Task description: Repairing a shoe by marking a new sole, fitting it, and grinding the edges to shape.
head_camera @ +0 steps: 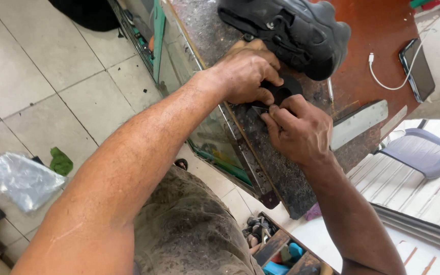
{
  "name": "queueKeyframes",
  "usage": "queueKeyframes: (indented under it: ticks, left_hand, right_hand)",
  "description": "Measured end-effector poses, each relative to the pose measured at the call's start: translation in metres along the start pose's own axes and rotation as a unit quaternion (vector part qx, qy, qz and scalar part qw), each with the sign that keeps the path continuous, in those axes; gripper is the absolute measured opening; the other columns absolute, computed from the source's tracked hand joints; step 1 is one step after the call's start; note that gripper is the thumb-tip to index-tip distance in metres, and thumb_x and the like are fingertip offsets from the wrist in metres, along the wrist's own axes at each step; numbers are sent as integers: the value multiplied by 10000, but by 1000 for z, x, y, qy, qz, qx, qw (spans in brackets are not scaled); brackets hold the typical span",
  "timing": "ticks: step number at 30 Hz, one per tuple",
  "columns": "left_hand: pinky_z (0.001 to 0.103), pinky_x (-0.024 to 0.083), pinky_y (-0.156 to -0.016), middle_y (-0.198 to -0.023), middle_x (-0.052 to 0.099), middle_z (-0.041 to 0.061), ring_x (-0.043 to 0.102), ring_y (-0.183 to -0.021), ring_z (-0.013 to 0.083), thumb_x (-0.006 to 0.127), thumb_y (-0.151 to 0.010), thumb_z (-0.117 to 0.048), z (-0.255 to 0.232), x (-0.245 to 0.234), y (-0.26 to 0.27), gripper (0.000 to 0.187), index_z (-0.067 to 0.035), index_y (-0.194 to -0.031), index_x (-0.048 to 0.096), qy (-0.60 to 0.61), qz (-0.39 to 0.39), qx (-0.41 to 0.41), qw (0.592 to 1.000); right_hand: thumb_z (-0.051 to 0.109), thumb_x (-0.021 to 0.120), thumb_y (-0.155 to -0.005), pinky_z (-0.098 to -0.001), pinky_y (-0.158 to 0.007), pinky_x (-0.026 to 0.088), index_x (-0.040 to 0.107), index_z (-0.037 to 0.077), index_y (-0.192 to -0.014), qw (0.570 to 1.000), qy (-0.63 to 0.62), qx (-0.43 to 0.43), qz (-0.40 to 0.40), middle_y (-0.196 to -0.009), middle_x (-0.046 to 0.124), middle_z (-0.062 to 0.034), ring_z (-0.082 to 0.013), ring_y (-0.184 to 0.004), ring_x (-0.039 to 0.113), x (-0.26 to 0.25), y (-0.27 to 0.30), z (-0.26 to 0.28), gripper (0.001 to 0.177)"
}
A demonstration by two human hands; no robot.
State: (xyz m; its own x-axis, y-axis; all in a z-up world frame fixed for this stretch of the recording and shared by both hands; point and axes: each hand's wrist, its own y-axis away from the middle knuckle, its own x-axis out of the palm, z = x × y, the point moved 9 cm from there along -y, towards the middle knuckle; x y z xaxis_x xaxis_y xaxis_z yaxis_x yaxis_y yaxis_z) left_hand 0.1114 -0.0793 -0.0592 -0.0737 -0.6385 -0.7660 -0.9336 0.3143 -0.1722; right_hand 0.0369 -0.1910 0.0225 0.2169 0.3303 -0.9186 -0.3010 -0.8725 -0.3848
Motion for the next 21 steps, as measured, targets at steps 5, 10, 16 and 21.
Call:
queueKeyframes:
  ticks: [5,10,16,21]
  left_hand:
    - [490,325,-945,-1369,623,-67,439,-1268,264,818,-803,-564,-2,-2,2,455,-345,-1199,772,0,5,3,1000]
    - [501,309,-925,-1376,626,-59,428,-1268,284,844,-785,-540,2,4,1,469,-336,-1202,776,6,2,5,1000]
    - [519,327,-924,-1373,637,-9,462,-1251,289,846,-808,-524,-3,-4,2,456,-301,-1200,781,2,-19,19,1000]
    - [619,294,-1004,-1432,576,1,395,-1314,322,807,-869,-472,-7,-3,5,454,-262,-1267,742,11,19,5,1000]
  right_hand:
    - [279,858,-950,-338,-438,408,655,167,-798,999,25,11,20,-884,591,-21,-190,-576,530,8,1,-5,277]
    - [321,868,-939,-349,-419,436,695,191,-837,998,40,26,43,-896,585,-14,-193,-568,542,12,7,-7,239]
    - [332,863,-934,-294,-406,480,763,159,-873,997,31,10,75,-835,608,-7,-129,-580,556,19,4,-3,210]
    - [317,830,-928,-334,-422,449,735,195,-858,997,56,32,44,-874,607,-12,-179,-548,532,15,-3,4,169]
